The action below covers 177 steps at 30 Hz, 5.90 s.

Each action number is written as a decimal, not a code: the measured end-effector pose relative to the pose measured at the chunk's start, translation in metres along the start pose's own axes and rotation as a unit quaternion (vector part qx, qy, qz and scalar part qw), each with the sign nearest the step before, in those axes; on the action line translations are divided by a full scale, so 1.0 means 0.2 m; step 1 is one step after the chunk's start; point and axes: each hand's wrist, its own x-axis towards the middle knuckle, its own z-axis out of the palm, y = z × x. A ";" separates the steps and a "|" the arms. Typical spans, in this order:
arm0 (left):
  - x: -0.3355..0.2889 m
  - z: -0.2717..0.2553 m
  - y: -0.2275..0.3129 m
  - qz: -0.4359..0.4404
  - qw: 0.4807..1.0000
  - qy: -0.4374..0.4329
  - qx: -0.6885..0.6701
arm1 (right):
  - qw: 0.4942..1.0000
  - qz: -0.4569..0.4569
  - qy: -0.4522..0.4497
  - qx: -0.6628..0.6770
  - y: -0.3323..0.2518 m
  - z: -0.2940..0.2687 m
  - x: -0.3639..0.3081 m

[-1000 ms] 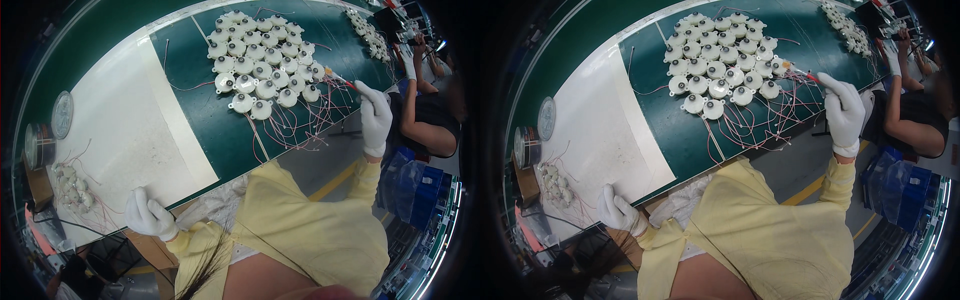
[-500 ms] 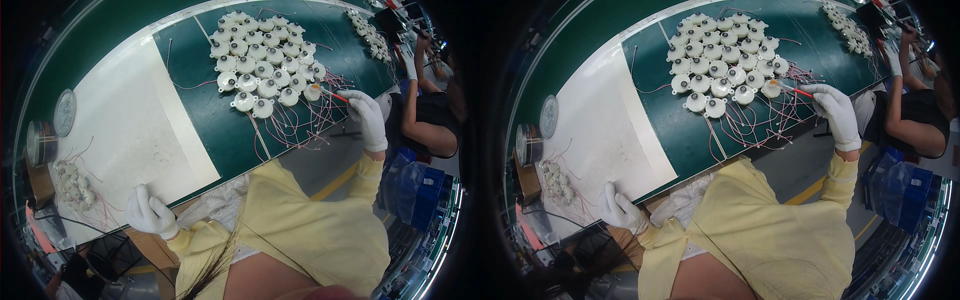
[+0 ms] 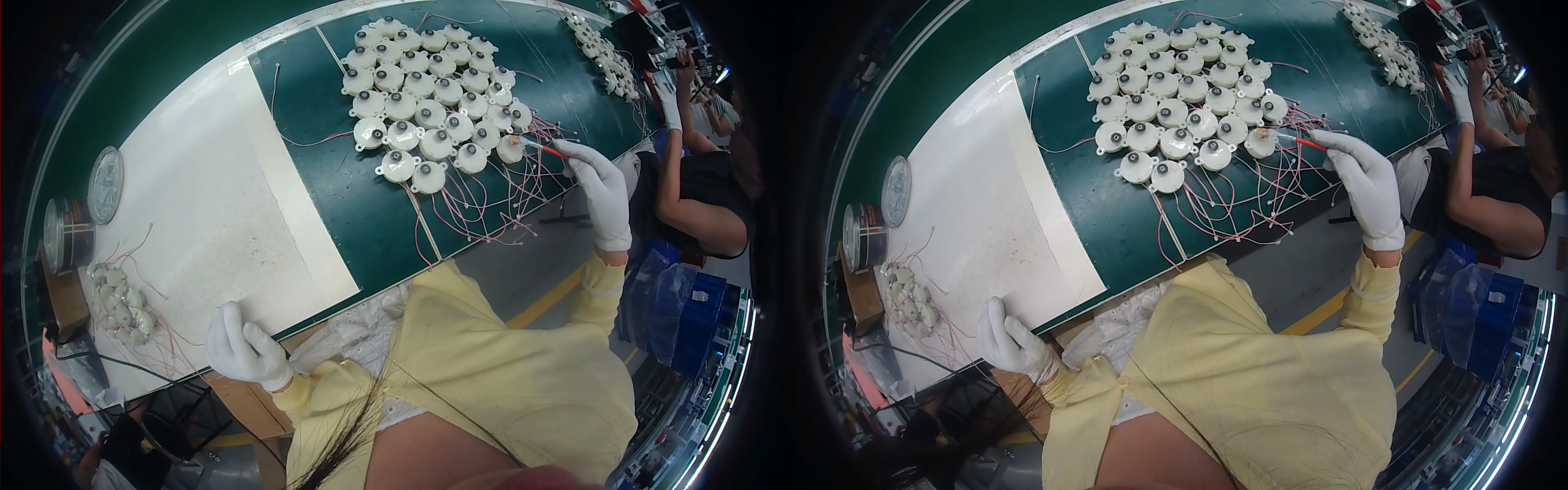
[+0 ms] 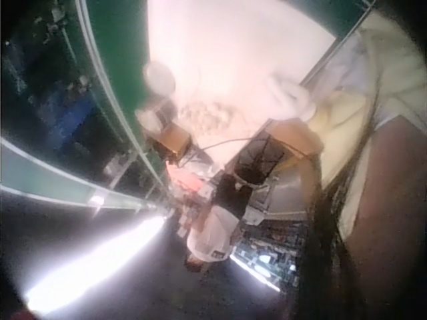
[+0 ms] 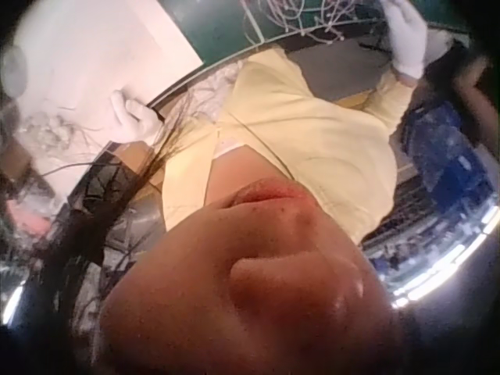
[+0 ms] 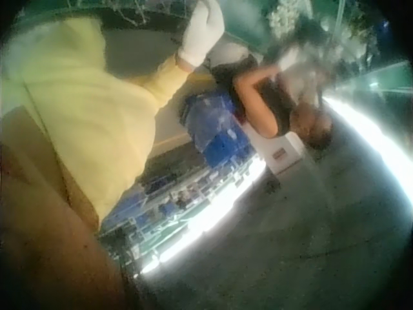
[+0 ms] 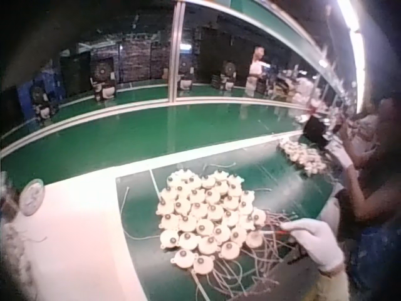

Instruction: The person uses a red-handled tool to apply a substance to the center of white circular components arranged on a green mat. They then gather the components and pour small black rings from a plastic bag onto the table.

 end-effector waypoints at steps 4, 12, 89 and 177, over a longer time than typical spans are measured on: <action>0.00 0.00 -0.01 0.004 1.000 0.001 0.000 | 0.998 -0.047 0.010 -0.035 0.03 -0.01 0.01; -0.04 0.00 0.00 -0.011 1.000 0.002 0.019 | 0.987 -0.098 0.043 -0.119 -0.03 -0.04 -0.02; 0.03 -0.05 0.12 -0.104 0.970 0.197 -0.093 | 0.968 -0.210 0.076 0.115 -0.26 0.40 -0.29; 1.20 1.02 0.08 0.230 0.825 -0.515 -0.023 | 0.912 -0.347 -0.155 -0.152 -0.39 0.92 -0.15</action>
